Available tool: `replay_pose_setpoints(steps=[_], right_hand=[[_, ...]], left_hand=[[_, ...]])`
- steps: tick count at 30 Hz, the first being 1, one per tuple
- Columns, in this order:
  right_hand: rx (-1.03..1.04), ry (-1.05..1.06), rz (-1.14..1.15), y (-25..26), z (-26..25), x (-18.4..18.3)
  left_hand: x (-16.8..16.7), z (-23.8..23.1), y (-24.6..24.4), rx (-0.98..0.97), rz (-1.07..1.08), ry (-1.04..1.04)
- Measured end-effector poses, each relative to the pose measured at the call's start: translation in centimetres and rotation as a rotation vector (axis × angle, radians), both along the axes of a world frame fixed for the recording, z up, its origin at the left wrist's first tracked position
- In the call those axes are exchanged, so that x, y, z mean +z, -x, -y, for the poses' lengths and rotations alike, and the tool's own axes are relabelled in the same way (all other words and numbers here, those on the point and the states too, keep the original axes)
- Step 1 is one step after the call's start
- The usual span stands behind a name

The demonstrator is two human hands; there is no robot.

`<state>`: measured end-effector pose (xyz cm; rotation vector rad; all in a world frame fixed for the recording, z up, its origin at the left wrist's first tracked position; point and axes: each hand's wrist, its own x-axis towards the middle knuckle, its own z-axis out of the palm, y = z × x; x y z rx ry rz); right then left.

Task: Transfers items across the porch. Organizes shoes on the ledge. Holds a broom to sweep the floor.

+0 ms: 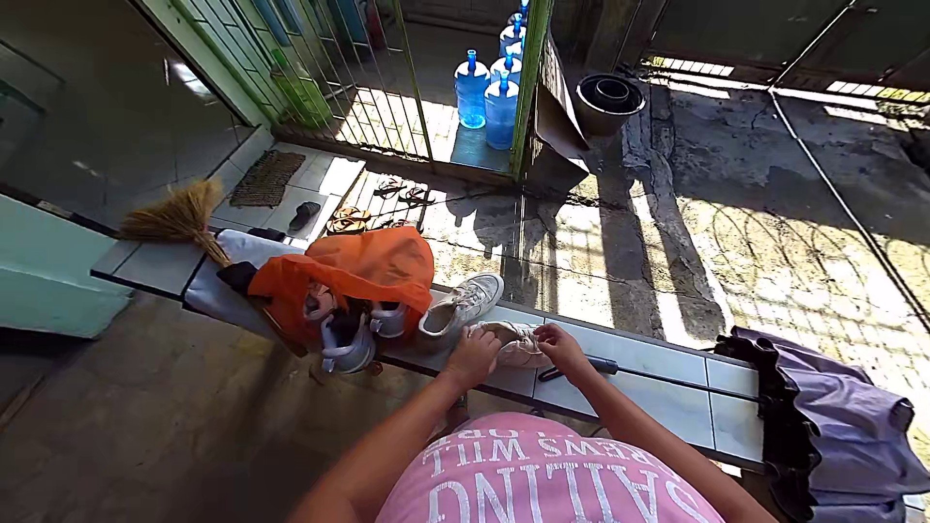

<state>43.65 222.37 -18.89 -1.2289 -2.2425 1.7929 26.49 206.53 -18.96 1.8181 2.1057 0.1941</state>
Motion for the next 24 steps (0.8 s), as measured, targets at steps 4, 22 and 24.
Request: replay_pose_setpoints(steps=[4, 22, 24], right_hand=[[0.513, -0.55, 0.02, -0.5, -0.8, -0.7], [0.722, -0.512, 0.333, 3.4, 1.1, 0.6], [0.66, -0.394, 0.287, 3.7, 0.8, 1.2]], left_hand=[[1.2, 0.5, 1.0, -0.06, -0.02, 0.134], [3.2, 0.5, 1.4, 0.008, 0.169, 0.131], [1.9, -0.6, 0.2, 0.014, 0.125, 0.207]])
